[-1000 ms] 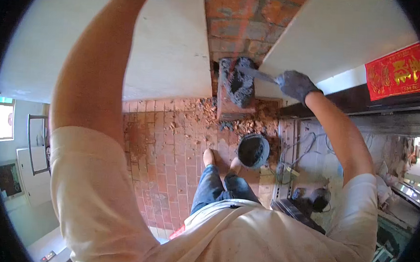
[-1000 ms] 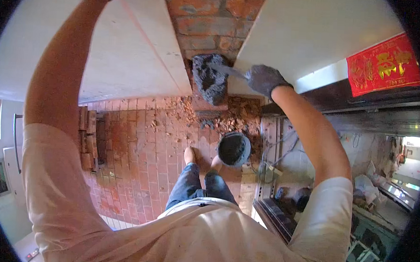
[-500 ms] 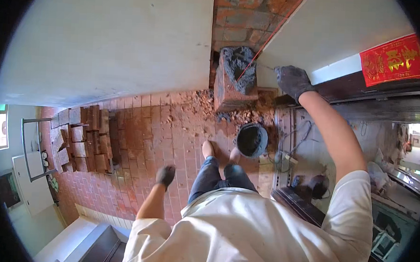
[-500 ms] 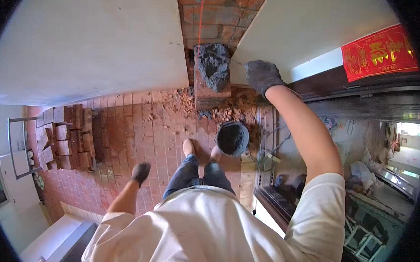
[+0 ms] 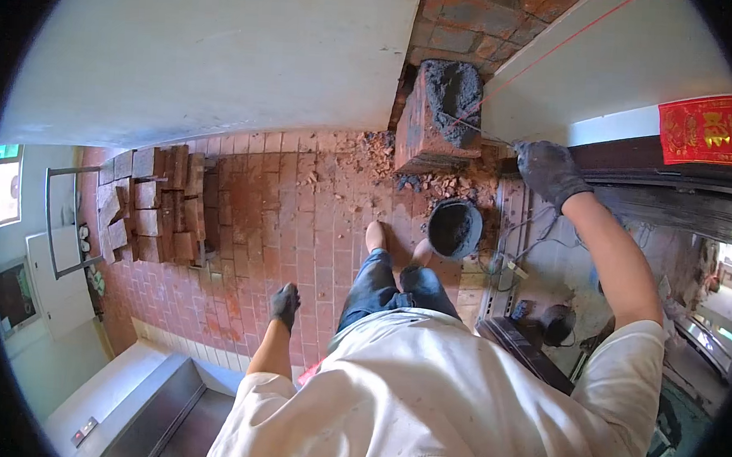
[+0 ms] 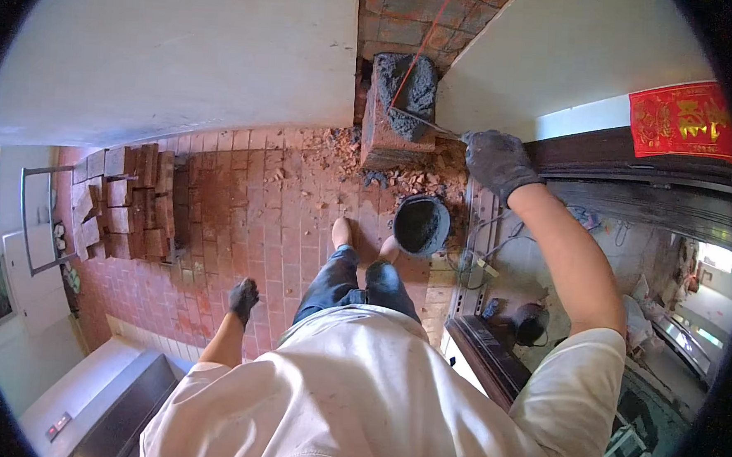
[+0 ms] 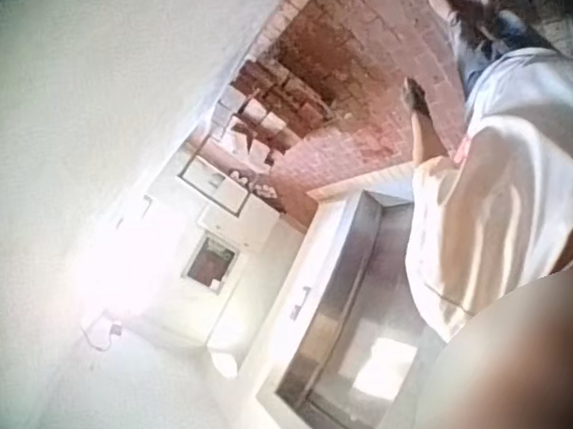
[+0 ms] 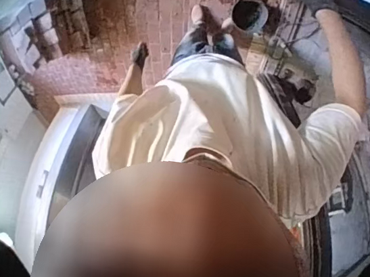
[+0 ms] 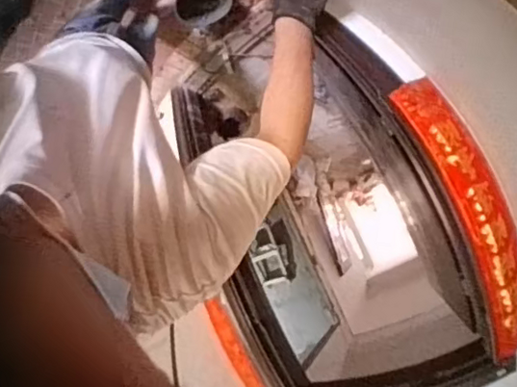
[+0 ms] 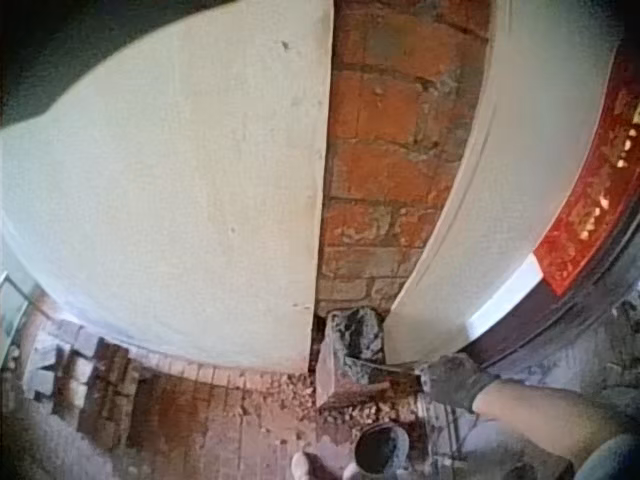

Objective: The person is laying red bricks with mortar to construct or repair a wall section.

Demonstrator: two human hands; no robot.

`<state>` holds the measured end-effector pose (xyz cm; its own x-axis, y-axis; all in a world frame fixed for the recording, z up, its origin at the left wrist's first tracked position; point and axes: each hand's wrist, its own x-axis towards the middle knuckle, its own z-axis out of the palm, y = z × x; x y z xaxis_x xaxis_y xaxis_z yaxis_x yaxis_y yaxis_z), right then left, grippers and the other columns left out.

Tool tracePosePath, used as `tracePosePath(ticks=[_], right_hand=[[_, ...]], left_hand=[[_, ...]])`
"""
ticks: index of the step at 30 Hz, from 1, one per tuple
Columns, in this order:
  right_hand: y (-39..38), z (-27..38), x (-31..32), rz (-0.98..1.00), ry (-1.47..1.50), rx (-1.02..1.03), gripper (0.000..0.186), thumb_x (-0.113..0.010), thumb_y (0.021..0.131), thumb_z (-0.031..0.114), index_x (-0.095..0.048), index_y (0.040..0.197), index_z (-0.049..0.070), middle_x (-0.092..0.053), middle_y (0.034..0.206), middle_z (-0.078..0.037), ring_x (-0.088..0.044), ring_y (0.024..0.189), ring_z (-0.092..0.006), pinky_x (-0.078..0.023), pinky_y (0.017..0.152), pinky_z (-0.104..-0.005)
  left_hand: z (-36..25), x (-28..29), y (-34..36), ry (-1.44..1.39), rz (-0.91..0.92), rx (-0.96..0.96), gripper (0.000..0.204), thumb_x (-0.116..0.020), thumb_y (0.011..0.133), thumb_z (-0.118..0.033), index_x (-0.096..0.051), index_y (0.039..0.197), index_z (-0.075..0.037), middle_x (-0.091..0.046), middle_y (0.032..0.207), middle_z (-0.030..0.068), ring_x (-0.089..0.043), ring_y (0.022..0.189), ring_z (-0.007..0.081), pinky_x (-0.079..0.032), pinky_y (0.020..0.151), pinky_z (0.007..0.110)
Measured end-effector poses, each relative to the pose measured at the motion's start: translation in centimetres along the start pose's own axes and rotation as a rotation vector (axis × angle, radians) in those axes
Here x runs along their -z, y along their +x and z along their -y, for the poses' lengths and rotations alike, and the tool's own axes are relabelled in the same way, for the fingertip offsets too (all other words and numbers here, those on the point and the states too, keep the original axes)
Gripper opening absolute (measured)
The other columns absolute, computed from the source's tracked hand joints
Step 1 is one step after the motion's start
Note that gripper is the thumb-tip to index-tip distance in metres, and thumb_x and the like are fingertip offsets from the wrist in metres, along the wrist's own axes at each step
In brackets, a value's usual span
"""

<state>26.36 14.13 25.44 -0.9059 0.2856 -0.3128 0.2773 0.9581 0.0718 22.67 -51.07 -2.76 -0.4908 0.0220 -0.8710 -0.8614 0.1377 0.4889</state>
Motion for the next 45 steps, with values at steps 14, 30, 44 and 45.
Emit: tracePosePath(ticks=[14, 30, 44, 45], right_hand=[[-5.1, -3.5, -3.7, -0.472, -0.007, 0.252, 0.021, -0.052, 0.087, 0.010, -0.067, 0.100, 0.009, -0.067, 0.082, -0.012, -0.066, 0.071, -0.0270, -0.054, 0.065, -0.0380], [-18.7, 5.0, -61.8, 0.665, 1.796, -1.481, 0.043, -0.051, 0.093, 0.043, -0.054, 0.068, 0.008, -0.056, 0.055, -0.008, -0.049, 0.038, -0.0190, -0.039, 0.035, -0.0340], [-16.8, 7.1, -76.0, 0.695, 2.404, -1.288, 0.033, -0.054, 0.095, 0.037, -0.058, 0.079, 0.008, -0.050, 0.055, -0.003, -0.045, 0.041, -0.0153, -0.037, 0.040, -0.0317], [-16.9, 4.8, -75.9, 0.810, 2.167, -1.350, 0.030, -0.053, 0.095, 0.035, -0.060, 0.084, 0.009, -0.049, 0.054, -0.002, -0.046, 0.042, -0.0158, -0.037, 0.041, -0.0313]], left_hand=[[2.7, -9.0, -5.1, 0.235, -0.045, -0.208, 0.024, -0.057, 0.092, -0.014, -0.066, 0.112, -0.004, -0.070, 0.092, 0.0073, -0.063, 0.073, 0.0151, -0.050, 0.064, 0.028], [18.6, -26.8, 14.3, 1.236, 0.229, -0.216, 0.045, -0.052, 0.094, -0.034, -0.060, 0.120, 0.002, -0.069, 0.097, 0.0211, -0.067, 0.091, 0.0339, -0.051, 0.081, 0.040], [24.2, -57.3, 42.7, 1.249, 0.932, -0.584, 0.039, -0.059, 0.086, -0.018, -0.059, 0.122, -0.003, -0.065, 0.113, 0.0183, -0.060, 0.104, 0.0342, -0.046, 0.092, 0.038], [23.9, -56.9, 42.1, 1.214, 0.954, -0.622, 0.037, -0.058, 0.085, -0.015, -0.060, 0.120, -0.004, -0.066, 0.110, 0.0178, -0.061, 0.102, 0.0341, -0.047, 0.091, 0.038]])
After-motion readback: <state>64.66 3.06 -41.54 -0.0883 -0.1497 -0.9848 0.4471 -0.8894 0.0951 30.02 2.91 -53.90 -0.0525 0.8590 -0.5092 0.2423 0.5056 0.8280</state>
